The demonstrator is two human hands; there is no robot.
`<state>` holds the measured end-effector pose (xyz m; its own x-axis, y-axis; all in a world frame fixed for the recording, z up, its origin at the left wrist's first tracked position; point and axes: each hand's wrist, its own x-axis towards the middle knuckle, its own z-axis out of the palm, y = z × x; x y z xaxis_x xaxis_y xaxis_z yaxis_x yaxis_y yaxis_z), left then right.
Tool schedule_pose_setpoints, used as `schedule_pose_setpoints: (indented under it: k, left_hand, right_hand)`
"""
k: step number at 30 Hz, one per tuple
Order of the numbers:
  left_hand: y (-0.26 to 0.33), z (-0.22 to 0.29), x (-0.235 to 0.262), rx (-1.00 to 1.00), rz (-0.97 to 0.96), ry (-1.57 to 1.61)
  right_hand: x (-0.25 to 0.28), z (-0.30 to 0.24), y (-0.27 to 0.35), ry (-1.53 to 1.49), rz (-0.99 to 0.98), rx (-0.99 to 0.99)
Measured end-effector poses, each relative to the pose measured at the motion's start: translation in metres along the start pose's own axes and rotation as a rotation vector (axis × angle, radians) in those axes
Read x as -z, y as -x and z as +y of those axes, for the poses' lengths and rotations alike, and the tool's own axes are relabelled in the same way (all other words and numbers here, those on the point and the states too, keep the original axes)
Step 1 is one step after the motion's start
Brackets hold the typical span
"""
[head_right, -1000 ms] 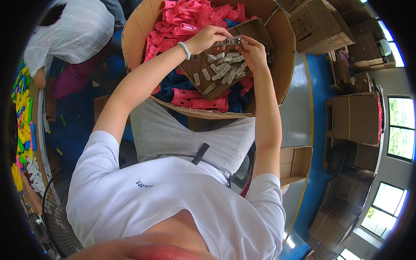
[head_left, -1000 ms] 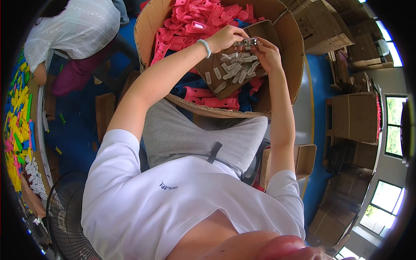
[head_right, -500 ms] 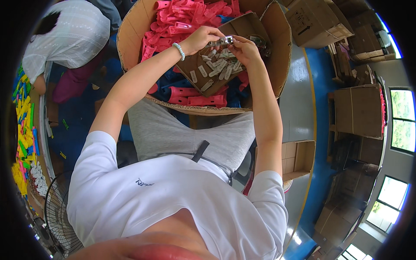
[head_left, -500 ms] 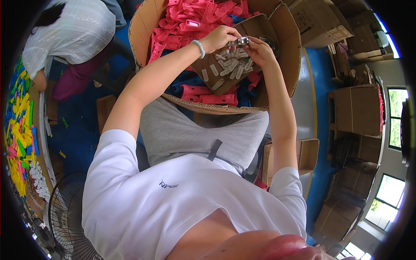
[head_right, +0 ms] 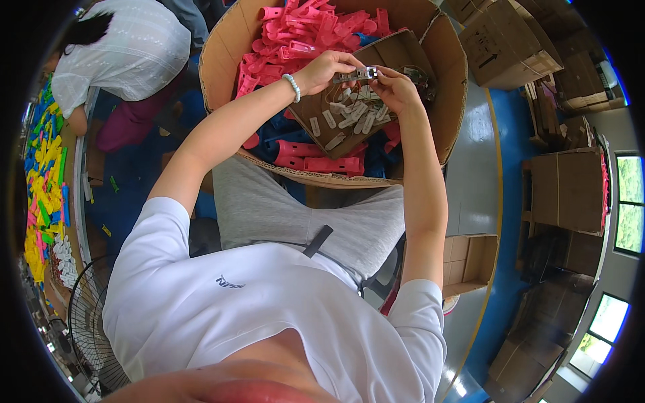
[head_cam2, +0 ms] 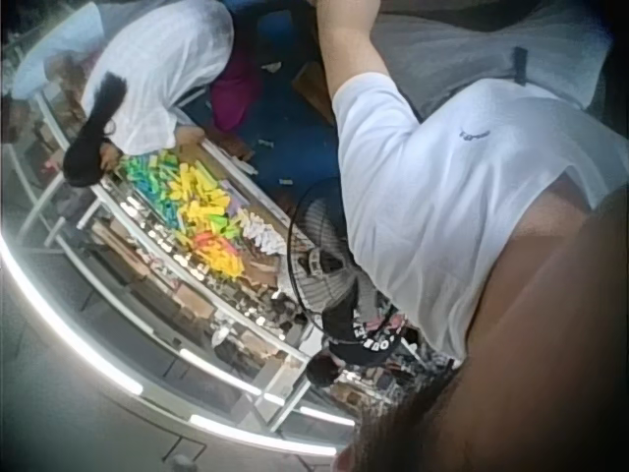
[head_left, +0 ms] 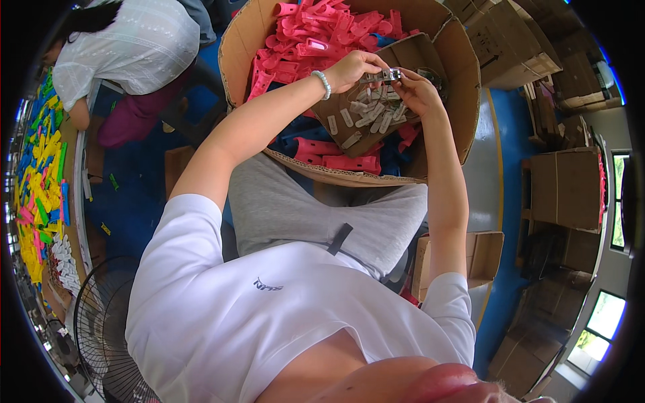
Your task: The person separates electronic circuit components from a container by hand, then fits the circuit boards and wires into plastic toy casings to assemble them.
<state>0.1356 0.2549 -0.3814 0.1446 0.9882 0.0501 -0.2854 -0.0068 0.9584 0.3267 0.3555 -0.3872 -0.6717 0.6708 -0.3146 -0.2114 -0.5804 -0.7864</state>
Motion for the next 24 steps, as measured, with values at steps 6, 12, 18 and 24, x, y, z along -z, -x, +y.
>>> schedule_pose_setpoints:
  k: [6,12,18,24]
  left_hand:
    - [-0.002,-0.002,-0.001,0.011,-0.008,0.047]
    - [-0.005,-0.002,0.002,0.01,0.129,0.008]
    - [-0.004,0.003,0.0,0.042,0.067,0.097]
    - [-0.005,0.005,0.007,0.049,-0.015,0.133]
  right_hand:
    - [0.003,0.001,-0.001,0.001,0.019,-0.003]
    - [-0.007,0.006,-0.002,0.077,0.112,0.224]
    - [-0.003,0.005,-0.002,0.12,0.116,0.302]
    - [0.002,-0.003,-0.002,0.114,0.01,0.212]
